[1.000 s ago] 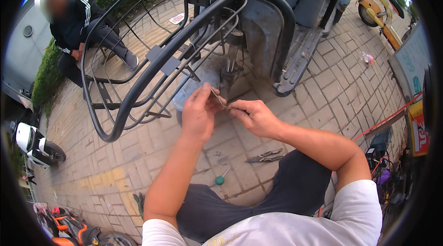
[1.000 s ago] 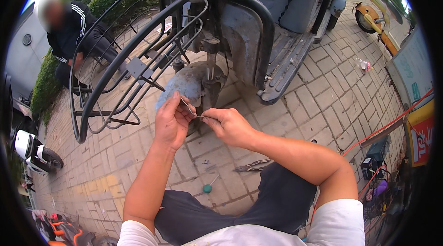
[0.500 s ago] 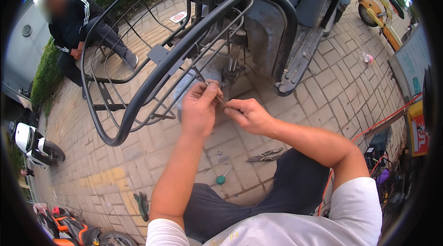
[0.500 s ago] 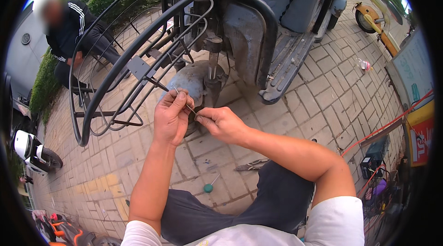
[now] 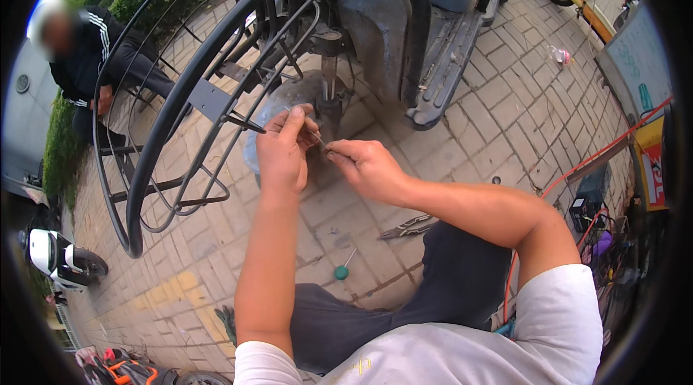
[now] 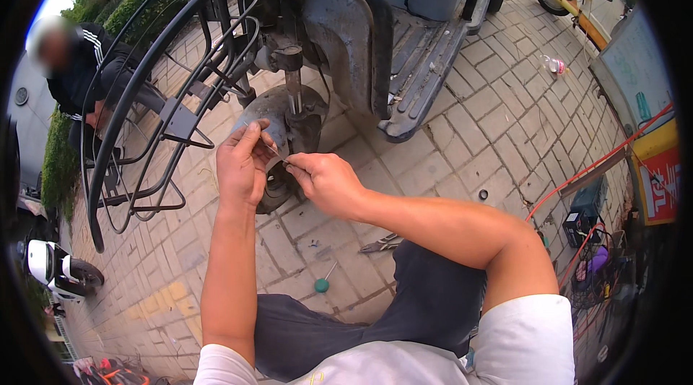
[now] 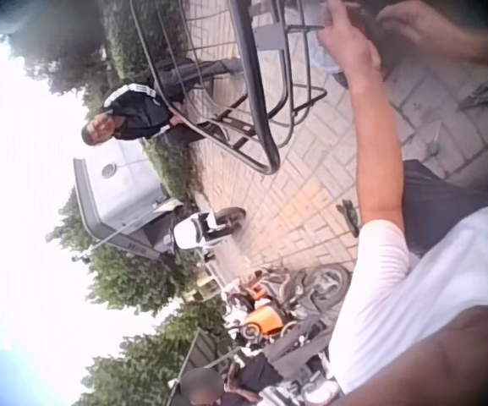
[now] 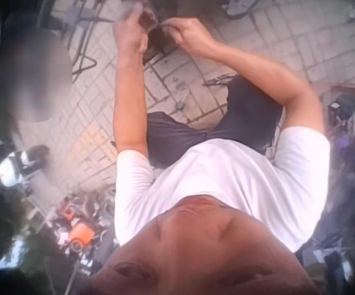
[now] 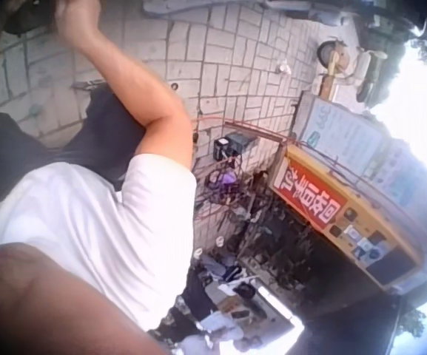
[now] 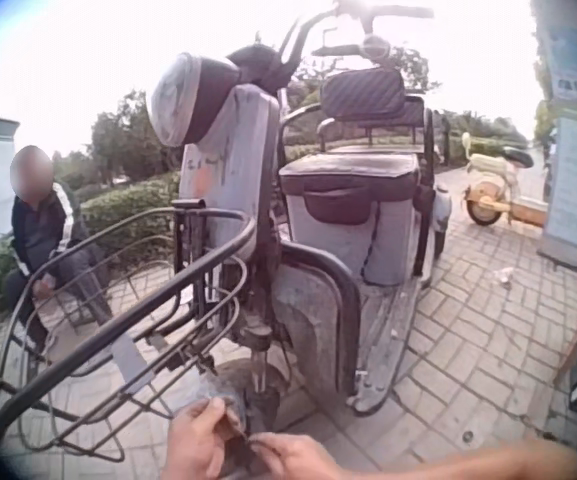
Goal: The person uses a screwdriver and pliers to adjust and secure the front basket of a scooter. They tighten fasteners and manipulate the basket frame to ensure it is properly attached.
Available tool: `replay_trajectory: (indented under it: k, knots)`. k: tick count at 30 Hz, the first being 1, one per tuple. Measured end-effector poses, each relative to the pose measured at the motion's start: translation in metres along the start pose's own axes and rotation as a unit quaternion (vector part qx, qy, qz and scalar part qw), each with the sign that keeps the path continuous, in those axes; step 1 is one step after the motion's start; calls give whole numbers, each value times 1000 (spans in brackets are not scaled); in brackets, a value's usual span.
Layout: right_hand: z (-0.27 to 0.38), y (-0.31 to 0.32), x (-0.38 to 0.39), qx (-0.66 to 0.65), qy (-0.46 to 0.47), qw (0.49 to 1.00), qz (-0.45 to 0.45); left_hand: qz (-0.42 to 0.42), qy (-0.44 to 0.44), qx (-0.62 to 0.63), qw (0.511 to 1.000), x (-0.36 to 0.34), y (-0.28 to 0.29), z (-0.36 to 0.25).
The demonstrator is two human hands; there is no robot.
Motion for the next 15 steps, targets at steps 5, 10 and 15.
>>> replay_trajectory:
  k: [5,10,15]
  knots:
    - [-4,19,-18,34,31,998,-48,7,17,-5,1000,3,-11,-10]
    - [25,55,-68,169,159,967,-101,-61,-31,32,997,-8,22,0]
    - [90,74,-96,387,128,912,34,-42,-89,248,964,-35,23,-3]
Point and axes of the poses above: each hand's wrist, its own x-axis away from the middle knuckle, its own y-axis out of the back of the hand, z = x × y, the point moved 1 cm from there along -x, towards the middle knuckle, and after that the axes turned 8 degrees about -y, right-handed, at the moved point
